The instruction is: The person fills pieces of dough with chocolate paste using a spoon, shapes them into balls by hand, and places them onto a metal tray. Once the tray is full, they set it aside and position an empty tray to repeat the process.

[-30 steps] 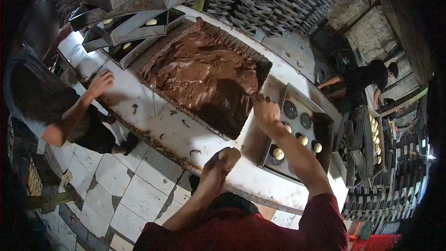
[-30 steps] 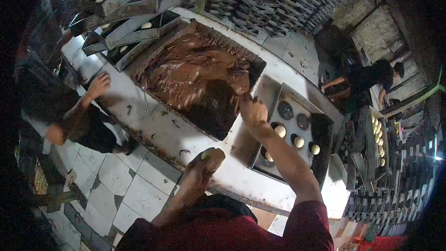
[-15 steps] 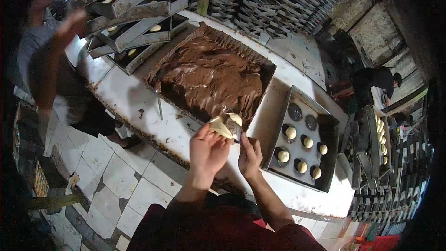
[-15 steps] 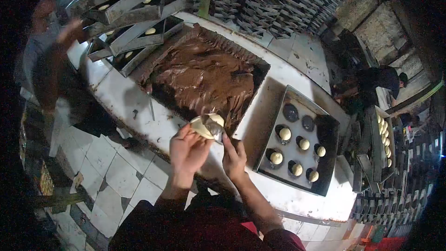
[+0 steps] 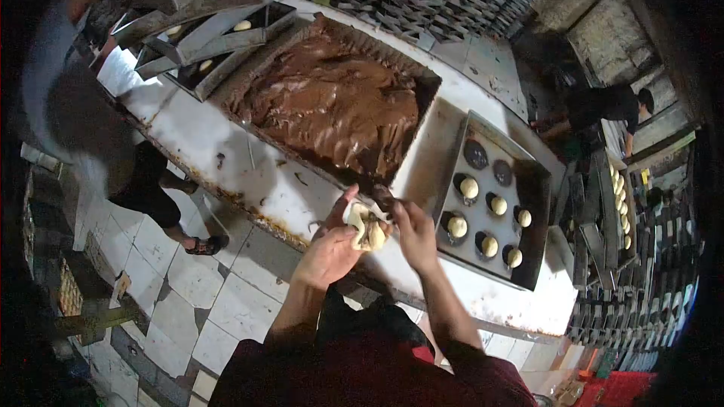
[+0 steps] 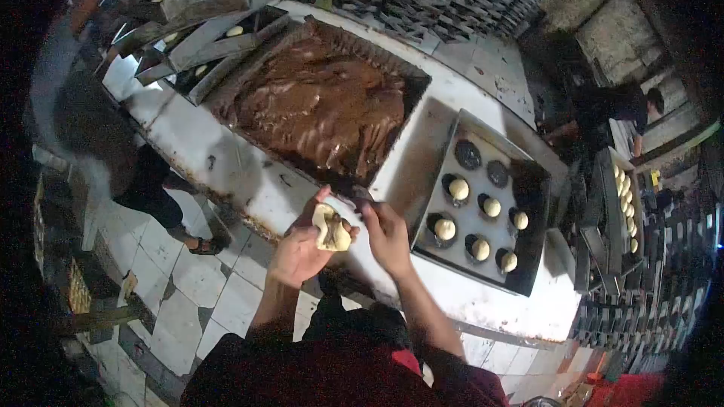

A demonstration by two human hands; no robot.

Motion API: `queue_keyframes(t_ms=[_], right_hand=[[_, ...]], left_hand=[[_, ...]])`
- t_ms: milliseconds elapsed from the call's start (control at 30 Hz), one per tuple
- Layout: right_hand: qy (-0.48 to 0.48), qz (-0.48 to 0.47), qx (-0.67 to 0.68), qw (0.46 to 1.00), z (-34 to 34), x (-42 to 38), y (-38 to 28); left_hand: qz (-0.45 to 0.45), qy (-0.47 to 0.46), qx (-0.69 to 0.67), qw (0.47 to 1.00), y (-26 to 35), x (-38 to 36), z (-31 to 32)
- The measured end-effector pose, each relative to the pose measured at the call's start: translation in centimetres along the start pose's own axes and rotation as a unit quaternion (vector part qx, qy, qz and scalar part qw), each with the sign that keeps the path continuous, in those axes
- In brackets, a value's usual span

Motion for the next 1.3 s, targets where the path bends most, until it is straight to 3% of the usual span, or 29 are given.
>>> queue_keyframes(t_ms=[67,100,133,167,233,267,300,367,400,433,567,600,633,767,800,833,900,967,1033,1100,1167,1233,1300], right_hand=[[-0.155,0.085,0.041,0.984,0.9,0.3,-1.8],[-0.227,0.103,0.032,0.968,1.2,0.0,-2.4],[-0.275,0.090,0.021,0.957,1.2,-0.6,-3.6],[-0.279,0.090,0.021,0.956,0.7,-1.1,-3.4],[-0.249,-0.112,-0.071,0.959,-0.6,-2.2,-5.1],[-0.214,-0.234,-0.155,0.936,-1.0,-4.0,-6.2],[-0.195,-0.255,-0.206,0.924,-1.3,-5.7,-7.2],[-0.135,-0.376,-0.304,0.865,-2.5,-8.9,-7.5],[-0.127,-0.391,-0.324,0.852,-3.4,-10.0,-6.4],[-0.126,-0.395,-0.322,0.851,-4.5,-11.0,-6.0],[-0.078,-0.375,-0.357,0.852,-10.5,-14.4,-5.5],[-0.086,-0.259,-0.248,0.930,-12.6,-14.6,-5.0],[-0.090,-0.135,-0.128,0.978,-14.6,-14.9,-3.9],[-0.191,-0.031,-0.056,0.980,-20.1,-19.1,0.2],[-0.148,-0.158,-0.121,0.969,-21.3,-20.9,-0.8],[-0.102,-0.280,-0.187,0.936,-22.0,-23.3,-1.8],[-0.078,-0.317,-0.249,0.912,-23.2,-25.9,-1.7],[-0.045,-0.363,-0.269,0.891,-24.5,-27.8,-1.7],[-0.051,-0.352,-0.258,0.898,-25.4,-28.9,-2.1],[-0.084,-0.151,-0.095,0.980,-26.4,-29.3,-1.1],[-0.076,-0.182,-0.099,0.975,-26.5,-30.6,-2.3],[-0.131,-0.123,-0.033,0.983,-25.1,-31.3,-1.0],[-0.136,-0.140,-0.017,0.981,-23.3,-33.0,-0.6]], left_hand=[[-0.029,0.012,-0.031,0.999,-1.8,-0.8,-0.3],[-0.065,-0.047,-0.048,0.996,-2.7,-1.0,0.0],[-0.096,-0.107,-0.064,0.988,-3.6,-1.4,0.5],[-0.093,-0.105,-0.064,0.988,-4.1,-1.9,0.4],[-0.088,0.070,-0.046,0.993,-5.1,-2.4,-0.8],[-0.070,0.099,-0.044,0.992,-5.4,-2.7,-0.7],[-0.066,0.100,-0.041,0.992,-6.2,-3.0,-1.3],[-0.046,-0.010,-0.208,0.977,-8.0,-3.5,-1.2],[-0.021,0.090,-0.097,0.991,-8.6,-4.1,-0.3],[-0.018,0.088,-0.094,0.991,-9.3,-4.6,2.0],[-0.021,0.072,0.052,0.996,-15.5,-7.1,6.1],[0.043,0.060,0.228,0.971,-16.6,-8.0,6.7],[0.104,0.044,0.397,0.911,-17.8,-8.6,7.7],[0.070,0.114,0.383,0.914,-24.5,-10.8,7.3],[0.049,0.176,0.270,0.945,-25.9,-11.2,7.1],[0.049,0.176,0.221,0.958,-26.9,-11.6,7.3],[-0.003,0.151,0.182,0.972,-28.8,-12.7,8.6],[-0.021,0.141,0.236,0.961,-29.8,-14.2,10.0],[-0.040,0.131,0.286,0.948,-30.7,-15.9,11.0],[0.085,-0.080,0.511,0.852,-30.5,-17.5,15.0],[0.057,-0.080,0.493,0.865,-30.6,-19.5,16.2],[0.123,-0.078,0.550,0.822,-29.4,-21.2,16.2],[0.170,-0.072,0.552,0.813,-28.8,-22.5,15.3]])
Point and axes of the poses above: each hand's wrist, its own x-axis towards the middle knuckle, its own z-axis out of the palm, y = z × x, the point moved 7 cm from there along x, towards the middle knuckle, and after that the axes turned 3 degrees about z, right-handed, at the moved point
